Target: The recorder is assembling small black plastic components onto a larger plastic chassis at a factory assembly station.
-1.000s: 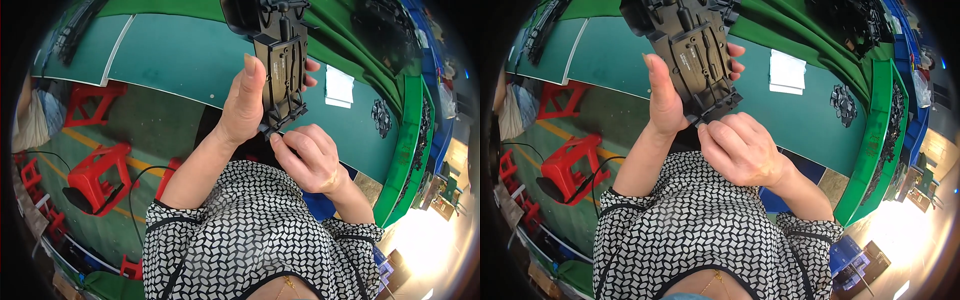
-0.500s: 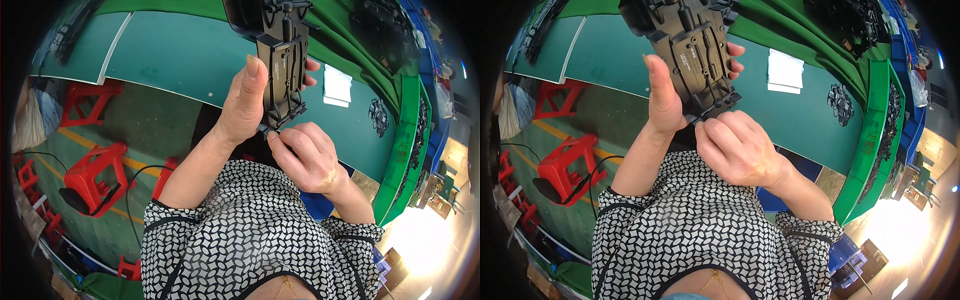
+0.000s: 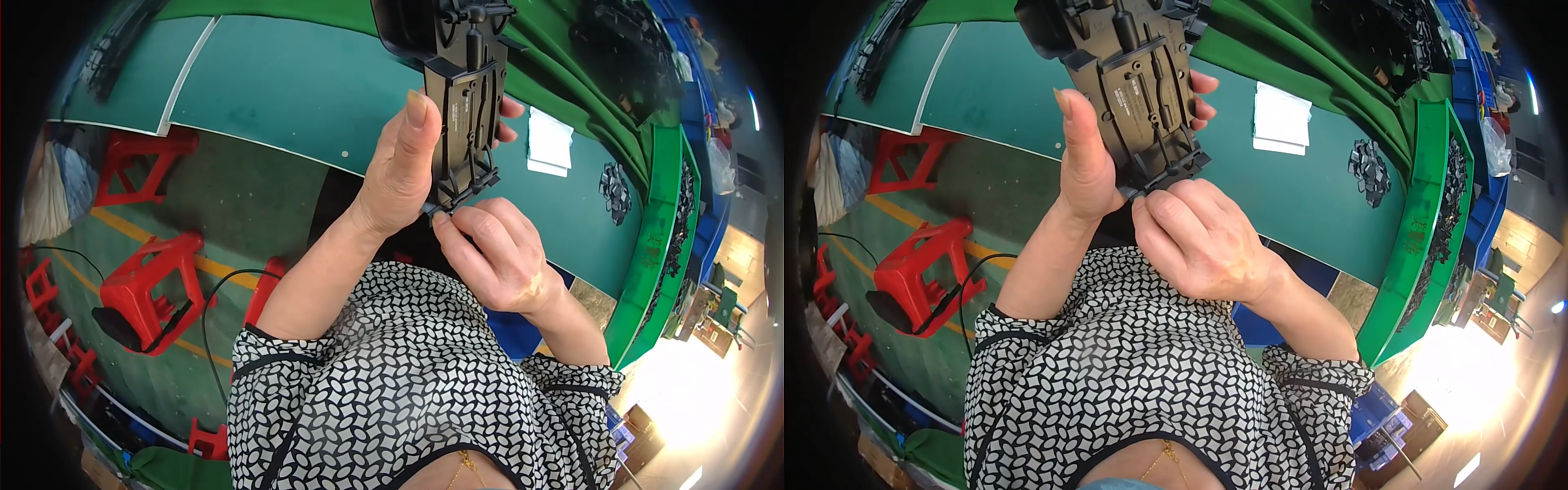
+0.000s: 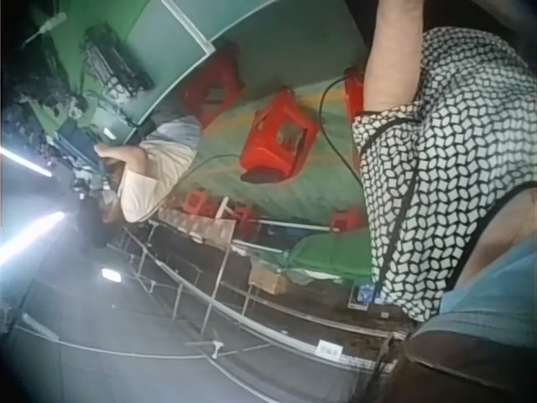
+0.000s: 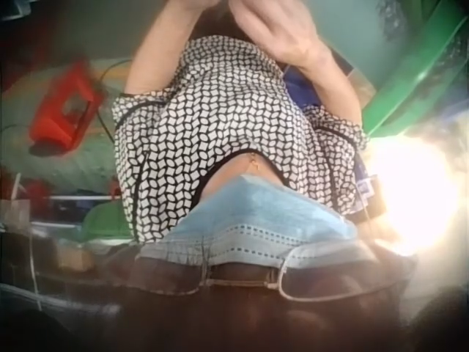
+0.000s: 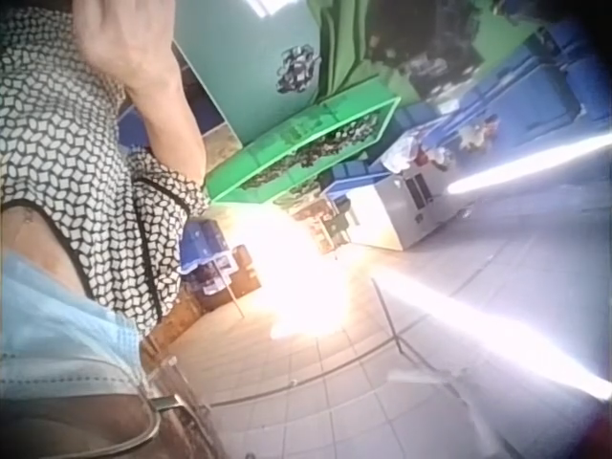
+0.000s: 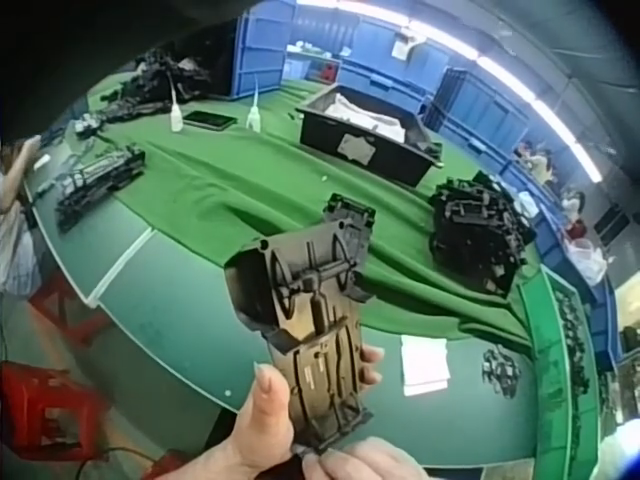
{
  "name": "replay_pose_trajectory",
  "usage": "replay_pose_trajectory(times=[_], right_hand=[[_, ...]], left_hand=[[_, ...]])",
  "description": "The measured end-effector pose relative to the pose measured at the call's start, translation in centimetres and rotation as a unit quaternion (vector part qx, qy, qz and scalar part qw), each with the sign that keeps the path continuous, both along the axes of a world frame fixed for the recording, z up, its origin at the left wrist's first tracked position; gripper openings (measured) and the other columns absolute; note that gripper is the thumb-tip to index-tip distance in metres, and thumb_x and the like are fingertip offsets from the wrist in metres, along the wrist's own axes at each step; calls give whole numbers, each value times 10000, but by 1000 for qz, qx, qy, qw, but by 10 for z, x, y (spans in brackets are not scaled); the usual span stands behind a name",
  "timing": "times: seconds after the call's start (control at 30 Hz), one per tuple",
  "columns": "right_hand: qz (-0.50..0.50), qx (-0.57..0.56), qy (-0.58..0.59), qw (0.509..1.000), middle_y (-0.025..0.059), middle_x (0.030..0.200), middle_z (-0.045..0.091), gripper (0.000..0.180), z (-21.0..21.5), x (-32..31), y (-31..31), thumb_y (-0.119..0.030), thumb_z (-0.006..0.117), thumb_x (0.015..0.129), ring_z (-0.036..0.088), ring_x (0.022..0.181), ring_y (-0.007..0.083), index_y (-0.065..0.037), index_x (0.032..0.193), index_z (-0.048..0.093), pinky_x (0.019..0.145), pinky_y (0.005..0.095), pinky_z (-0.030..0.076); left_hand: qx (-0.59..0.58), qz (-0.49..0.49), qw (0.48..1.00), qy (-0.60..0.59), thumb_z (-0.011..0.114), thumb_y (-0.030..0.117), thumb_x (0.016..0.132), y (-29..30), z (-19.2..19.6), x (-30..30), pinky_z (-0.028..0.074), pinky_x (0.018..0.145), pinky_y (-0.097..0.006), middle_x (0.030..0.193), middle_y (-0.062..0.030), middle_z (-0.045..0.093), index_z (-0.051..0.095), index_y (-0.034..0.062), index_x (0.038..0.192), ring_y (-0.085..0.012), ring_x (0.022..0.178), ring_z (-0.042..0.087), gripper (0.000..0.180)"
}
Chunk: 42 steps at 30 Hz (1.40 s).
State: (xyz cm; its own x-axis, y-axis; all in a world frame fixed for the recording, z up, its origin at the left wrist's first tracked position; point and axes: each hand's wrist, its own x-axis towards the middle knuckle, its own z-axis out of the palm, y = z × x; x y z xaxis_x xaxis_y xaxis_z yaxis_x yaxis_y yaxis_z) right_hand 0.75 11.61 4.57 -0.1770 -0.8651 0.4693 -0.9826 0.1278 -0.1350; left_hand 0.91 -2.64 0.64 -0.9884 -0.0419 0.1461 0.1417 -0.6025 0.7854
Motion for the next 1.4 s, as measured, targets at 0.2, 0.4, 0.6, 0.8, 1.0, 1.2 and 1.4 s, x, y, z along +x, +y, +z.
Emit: replay_pose_trajectory(times=[0.2, 0.4, 0.6, 0.8, 1.0, 1.2, 1.4], right_hand=[[-13, -1, -14, 1000, 90, 805, 518, 294, -3, -1, 1, -23, 636, 593, 542, 668, 199, 55, 875, 609, 560, 288, 459], [-169, -78, -309, 933, 77, 788, 564, 176, -5, 28, 18, 10, 671, 741, 535, 614, 150, 21, 909, 618, 514, 273, 441], [-242, -66, -766, 592, 9, 732, 596, 231, 2, 36, 12, -187, 523, 926, 531, 620, 43, 21, 933, 622, 553, 179, 442], [-250, -92, -797, 541, 6, 681, 591, 233, -1, 30, -1, -193, 551, 911, 527, 583, 37, 23, 870, 629, 525, 169, 439], [-264, -117, -801, 525, 6, 677, 591, 201, -8, 33, -3, -157, 557, 898, 509, 560, 26, 9, 802, 616, 499, 163, 418], [-262, -143, -805, 513, 4, 667, 584, 192, -12, 35, -8, -151, 565, 893, 496, 545, 26, 1, 782, 605, 485, 158, 400], [-270, -134, -801, 518, 2, 658, 581, 187, -9, 33, -10, -151, 565, 896, 500, 547, 26, 2, 800, 611, 487, 159, 406]], left_hand=[[64, 35, 997, 5, 283, 720, 837, 2, -5, -2, 483, 809, -277, 1058, -85, 598, 542, -23, 1115, -142, 926, 567, 834], [41, 19, 999, 6, 293, 777, 774, -2, -6, 1, 487, 829, -304, 1123, -138, 565, 464, -30, 1197, -184, 960, 574, 926], [62, -20, 998, 24, 285, 850, 695, 0, -9, 1, 488, 857, -358, 1212, -196, 498, 350, -25, 1298, -241, 1002, 566, 1065], [86, 7, 996, 10, 384, 823, 698, 6, 0, 1, 469, 868, -337, 1147, -168, 546, 430, -67, 1229, -216, 990, 566, 1037], [62, 10, 998, 11, 363, 830, 698, 6, -2, 1, 463, 871, -336, 1139, -162, 550, 444, -63, 1215, -212, 982, 567, 1035], [49, 12, 999, 6, 351, 834, 697, 3, 0, 4, 466, 860, -328, 1133, -159, 554, 448, -60, 1214, -204, 977, 567, 1038], [-3, 8, 1000, 25, 271, 838, 716, 0, 0, 0, 485, 830, -357, 1163, -199, 523, 363, -35, 1279, -234, 951, 568, 1043]])
